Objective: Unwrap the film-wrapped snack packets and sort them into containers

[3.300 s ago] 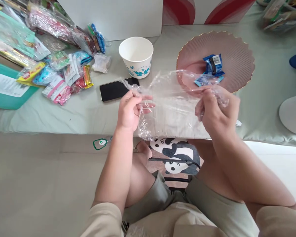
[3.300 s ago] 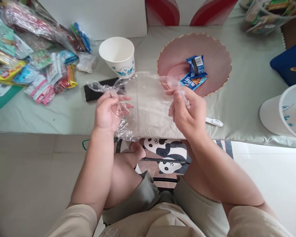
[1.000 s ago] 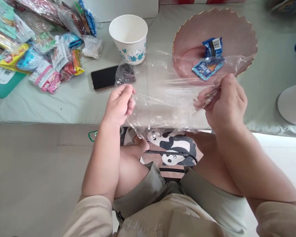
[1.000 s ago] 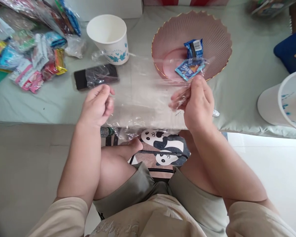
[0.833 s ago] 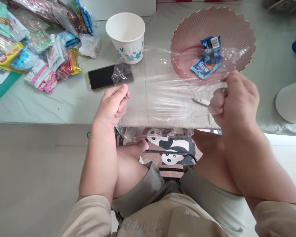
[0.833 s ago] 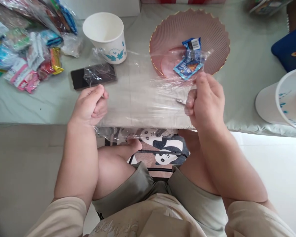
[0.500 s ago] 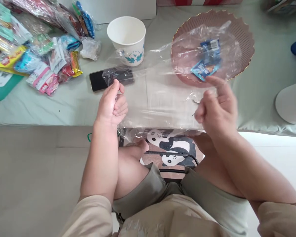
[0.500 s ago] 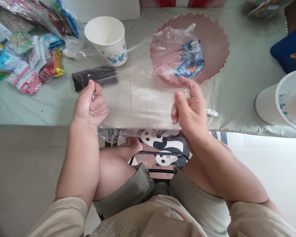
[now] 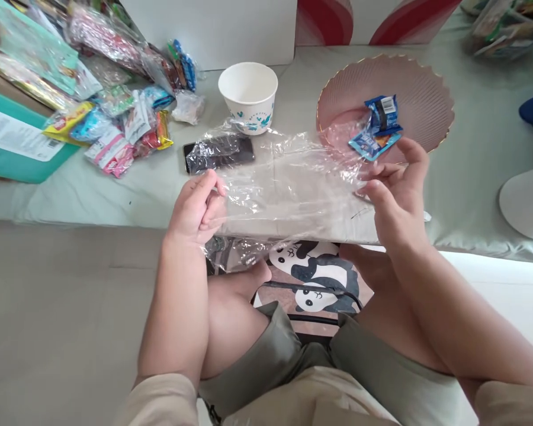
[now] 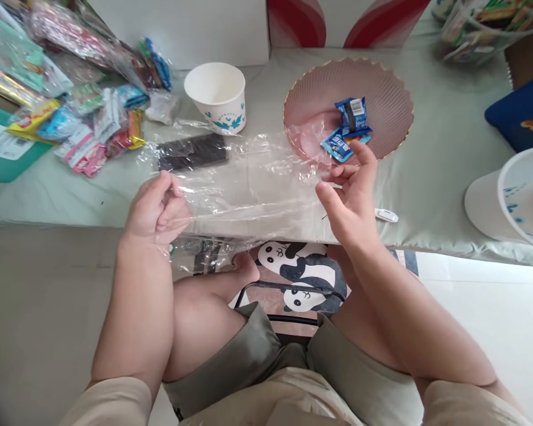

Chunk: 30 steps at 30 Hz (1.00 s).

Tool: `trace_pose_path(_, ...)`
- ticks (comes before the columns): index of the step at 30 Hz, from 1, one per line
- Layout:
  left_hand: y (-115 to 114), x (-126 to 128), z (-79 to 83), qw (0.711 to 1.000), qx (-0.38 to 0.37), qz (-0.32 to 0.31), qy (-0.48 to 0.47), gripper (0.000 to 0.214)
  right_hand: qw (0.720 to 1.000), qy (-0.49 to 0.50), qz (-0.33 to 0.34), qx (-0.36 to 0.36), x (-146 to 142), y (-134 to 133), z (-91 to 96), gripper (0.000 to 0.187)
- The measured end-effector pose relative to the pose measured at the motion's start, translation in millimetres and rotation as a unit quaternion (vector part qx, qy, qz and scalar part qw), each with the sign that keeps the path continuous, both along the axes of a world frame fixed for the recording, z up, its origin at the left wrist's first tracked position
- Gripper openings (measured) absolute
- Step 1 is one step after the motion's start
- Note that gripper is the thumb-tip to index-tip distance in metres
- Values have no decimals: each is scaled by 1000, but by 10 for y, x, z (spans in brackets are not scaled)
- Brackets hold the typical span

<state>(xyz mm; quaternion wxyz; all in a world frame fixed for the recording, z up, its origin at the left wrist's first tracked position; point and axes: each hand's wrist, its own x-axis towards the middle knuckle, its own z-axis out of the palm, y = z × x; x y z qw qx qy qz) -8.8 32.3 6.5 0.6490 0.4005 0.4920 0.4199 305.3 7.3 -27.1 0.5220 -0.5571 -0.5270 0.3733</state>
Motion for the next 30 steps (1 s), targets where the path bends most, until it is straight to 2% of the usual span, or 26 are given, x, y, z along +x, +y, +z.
trace_pose_path(4,-141,-61,46,1000,4,-5,-30,41,987,39,94,-126,-157,-71,-76,82)
trace_pose_path(6,-182,-98,73,999,6,-2,-43,40,982,52,106,-149,-244,-98,-69,85)
trace_pose_path(9,-196,-185,101,1000,-21,5,-22,46,986,89,70,-121,-293,-101,6,73)
trace_pose_path(13,-220,-308,112,993,-98,-15,60,60,988,140,8,-67,-201,-68,122,52)
trace_pose_path(16,-283,-310,132,985,-126,-55,108,51,986,164,-19,3,-77,-42,141,46)
trace_pose_path(18,-328,-257,156,986,-112,-58,108,39,982,183,-8,39,5,-50,131,54)
trace_pose_path(20,-359,-183,181,995,-61,-18,82,31,980,194,21,31,63,-99,120,66)
trace_pose_path(23,-377,-90,214,996,41,79,25,27,978,188,61,-62,78,-236,118,77)
trace_pose_path(25,-380,-73,237,993,69,100,-1,31,976,159,75,-125,50,-323,129,78)
trace_pose_path(27,-389,-99,266,997,34,63,10,41,981,127,67,-132,20,-366,141,74)
trace_pose_path(30,-423,-177,302,990,-79,-47,105,45,988,135,39,-66,6,-336,145,57)
